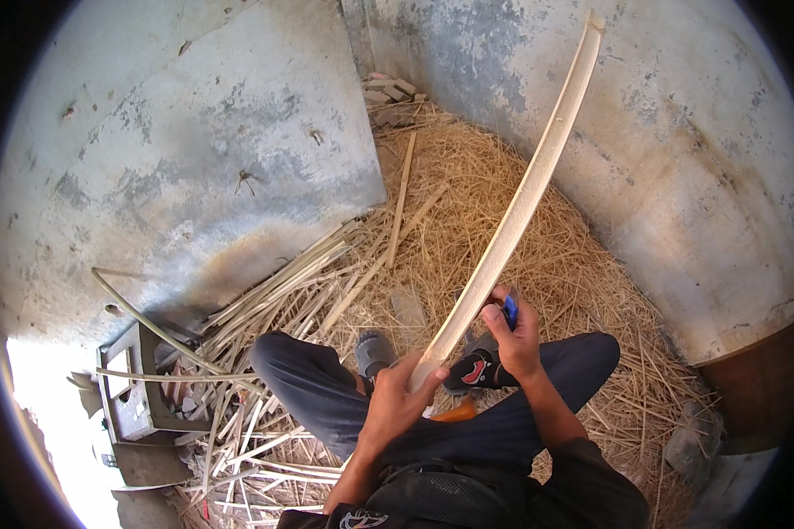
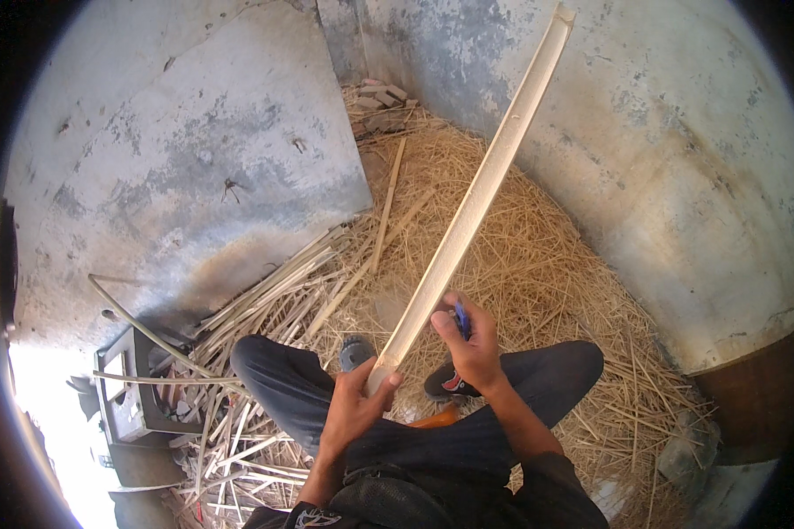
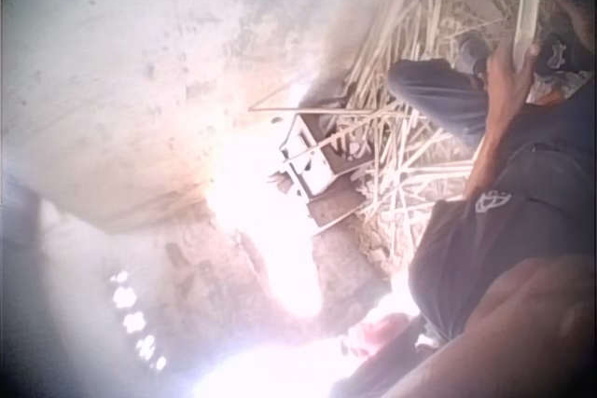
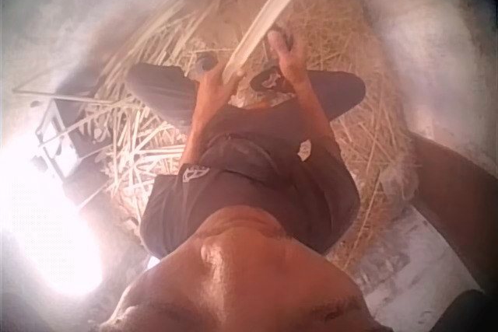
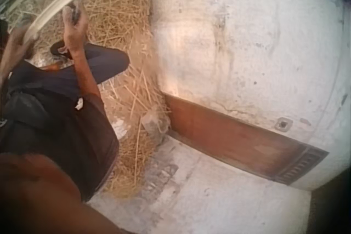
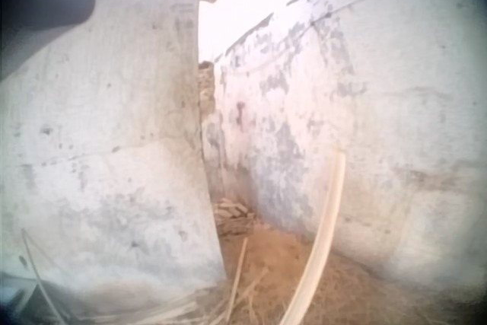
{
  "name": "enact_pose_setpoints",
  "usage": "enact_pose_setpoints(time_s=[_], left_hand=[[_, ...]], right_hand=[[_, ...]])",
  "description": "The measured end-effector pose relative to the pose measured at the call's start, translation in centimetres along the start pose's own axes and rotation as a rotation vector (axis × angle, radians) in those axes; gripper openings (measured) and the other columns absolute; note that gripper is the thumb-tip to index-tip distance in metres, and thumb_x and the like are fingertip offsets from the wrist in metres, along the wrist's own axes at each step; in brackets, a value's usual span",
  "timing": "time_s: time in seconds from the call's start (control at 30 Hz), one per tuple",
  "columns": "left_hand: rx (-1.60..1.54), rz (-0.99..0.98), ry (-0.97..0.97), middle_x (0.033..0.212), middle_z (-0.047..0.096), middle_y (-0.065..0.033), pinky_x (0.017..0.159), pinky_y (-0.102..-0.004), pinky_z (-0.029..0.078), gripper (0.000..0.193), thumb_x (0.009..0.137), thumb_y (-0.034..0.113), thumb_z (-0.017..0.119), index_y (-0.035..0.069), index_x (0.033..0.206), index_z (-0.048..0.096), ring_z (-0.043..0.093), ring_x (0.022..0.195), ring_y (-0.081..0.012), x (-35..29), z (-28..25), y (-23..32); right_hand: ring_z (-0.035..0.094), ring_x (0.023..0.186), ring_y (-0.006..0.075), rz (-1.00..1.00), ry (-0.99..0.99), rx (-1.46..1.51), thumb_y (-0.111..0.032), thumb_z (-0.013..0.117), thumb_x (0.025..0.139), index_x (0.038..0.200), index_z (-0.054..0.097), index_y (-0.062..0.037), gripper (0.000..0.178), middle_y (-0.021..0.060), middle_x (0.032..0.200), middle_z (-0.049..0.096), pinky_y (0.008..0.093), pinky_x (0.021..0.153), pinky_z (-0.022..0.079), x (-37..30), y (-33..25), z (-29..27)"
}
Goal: The person sits on a straw-covered floor and uses a small knife to shave thin strips off a long piece of bamboo. They hold the bamboo with one hand and scrape the blade along its length to remove the outer layer, then switch to a larger knife to split the bamboo lengthwise.
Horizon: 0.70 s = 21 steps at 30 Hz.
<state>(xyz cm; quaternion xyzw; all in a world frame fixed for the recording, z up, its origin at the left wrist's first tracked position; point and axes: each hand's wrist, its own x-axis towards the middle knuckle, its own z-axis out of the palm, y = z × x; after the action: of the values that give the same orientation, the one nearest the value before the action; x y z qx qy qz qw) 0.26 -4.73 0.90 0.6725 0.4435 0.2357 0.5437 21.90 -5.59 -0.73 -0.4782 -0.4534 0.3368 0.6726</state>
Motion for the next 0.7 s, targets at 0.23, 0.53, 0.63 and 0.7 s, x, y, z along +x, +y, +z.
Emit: enact_pose_setpoints(time_s=[0.23, 0.53, 0.63, 0.7], left_hand=[[-0.25, 0.119, -0.205, 0.092, 0.072, -0.0101, 0.068, -0.0299, 0.053, 0.043, 0.108, 0.033, 0.056, -0.001, 0.136, 0.059, 0.071, 0.08, -0.016, 0.9, -0.7, -2.6], [-0.575, -0.132, -0.461, 0.092, 0.061, -0.0036, 0.069, -0.0244, 0.046, 0.058, 0.114, 0.049, 0.029, 0.0, 0.127, 0.059, 0.056, 0.079, -0.0082, 2.1, -2.4, -2.0], [-0.465, -0.122, -0.317, 0.086, 0.056, -0.002, 0.065, -0.0236, 0.041, 0.06, 0.113, 0.052, 0.029, 0.001, 0.118, 0.06, 0.049, 0.073, -0.0071, 1.7, -1.5, -1.1], [-0.401, -0.075, -0.218, 0.083, 0.053, -0.001, 0.063, -0.0236, 0.039, 0.061, 0.112, 0.054, 0.028, 0.003, 0.114, 0.06, 0.046, 0.071, -0.0068, 1.4, -0.9, -0.4]], right_hand=[[0.055, 0.073, 0.0036, 0.064, -0.108, -0.13, -0.017, 0.072, 0.097, 0.103, 0.07, 0.001, 0.019, -0.0016, 0.085, 0.066, 0.0222, 0.067, 0.046, -0.7, -0.2, 0.2], [0.049, 0.068, 0.0034, 0.036, -0.236, -0.265, -0.017, 0.072, 0.097, 0.105, 0.069, 0.001, 0.02, -0.0025, 0.078, 0.059, 0.0236, 0.06, 0.039, -0.8, -0.6, 0.4], [0.052, 0.072, 0.007, -0.051, -0.152, -0.102, -0.019, 0.068, 0.098, 0.113, 0.064, 0.002, 0.026, 0.0024, 0.088, 0.062, 0.0263, 0.062, 0.042, -1.0, 0.7, 0.3], [0.055, 0.069, 0.0103, -0.106, -0.143, -0.125, -0.02, 0.069, 0.097, 0.117, 0.063, 0.0018, 0.03, 0.0043, 0.085, 0.062, 0.0266, 0.062, 0.044, -0.6, -0.1, -0.7]])
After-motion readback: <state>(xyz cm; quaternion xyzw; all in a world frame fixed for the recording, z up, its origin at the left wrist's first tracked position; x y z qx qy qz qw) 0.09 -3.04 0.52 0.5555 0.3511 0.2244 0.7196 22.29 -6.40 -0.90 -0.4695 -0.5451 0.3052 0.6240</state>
